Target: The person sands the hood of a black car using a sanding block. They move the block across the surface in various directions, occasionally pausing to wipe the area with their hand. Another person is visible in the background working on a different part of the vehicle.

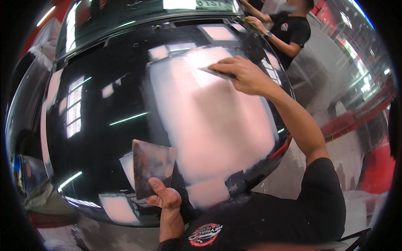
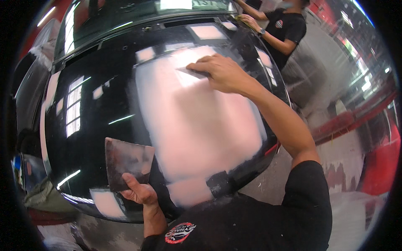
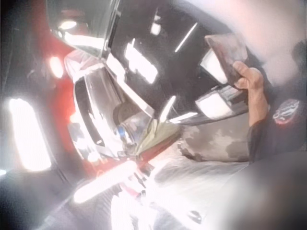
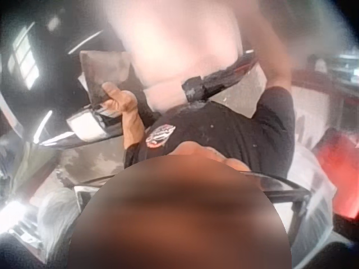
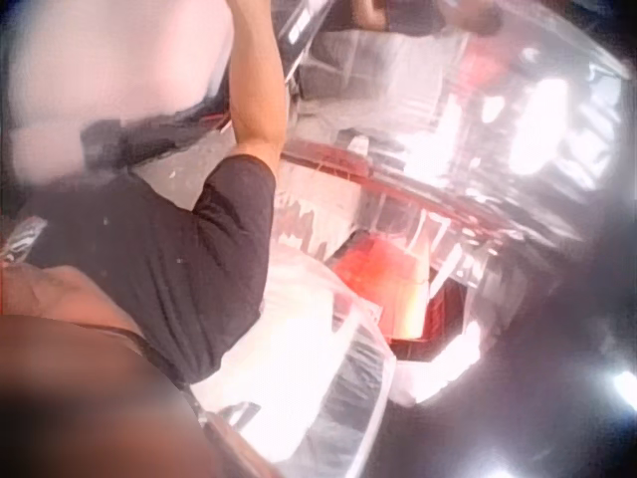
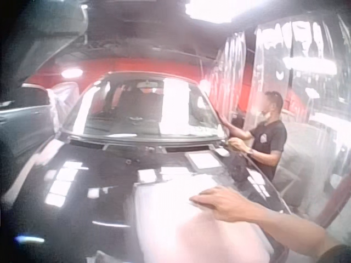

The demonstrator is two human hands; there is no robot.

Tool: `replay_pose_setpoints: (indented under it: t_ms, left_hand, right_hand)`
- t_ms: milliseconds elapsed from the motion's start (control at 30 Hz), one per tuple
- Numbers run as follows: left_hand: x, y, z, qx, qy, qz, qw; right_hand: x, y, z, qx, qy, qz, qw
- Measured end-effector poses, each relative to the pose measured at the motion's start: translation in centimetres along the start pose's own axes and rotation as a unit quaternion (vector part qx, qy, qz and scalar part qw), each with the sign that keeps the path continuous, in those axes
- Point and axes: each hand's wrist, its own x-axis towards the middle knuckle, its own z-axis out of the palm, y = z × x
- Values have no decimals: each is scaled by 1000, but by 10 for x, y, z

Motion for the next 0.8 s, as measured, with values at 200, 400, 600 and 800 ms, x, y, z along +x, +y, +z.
replay_pose_setpoints:
  t_ms: [200, 400, 600, 800]
  left_hand:
    - [17, 7, 3, -9, -59, 81, 995]
    - [12, 1, 3, -26, -52, 103, 993]
    - [-2, -5, -6, 76, -40, 64, 994]
    - [-4, -6, -10, 21, -47, 49, 997]
  right_hand:
    - [106, 2, 36, -39, -60, 53, 996]
    - [117, 10, 63, -83, -48, 7, 995]
    - [61, 1, 61, -90, -51, -25, 994]
    - [-80, -71, 54, -86, -16, -23, 996]
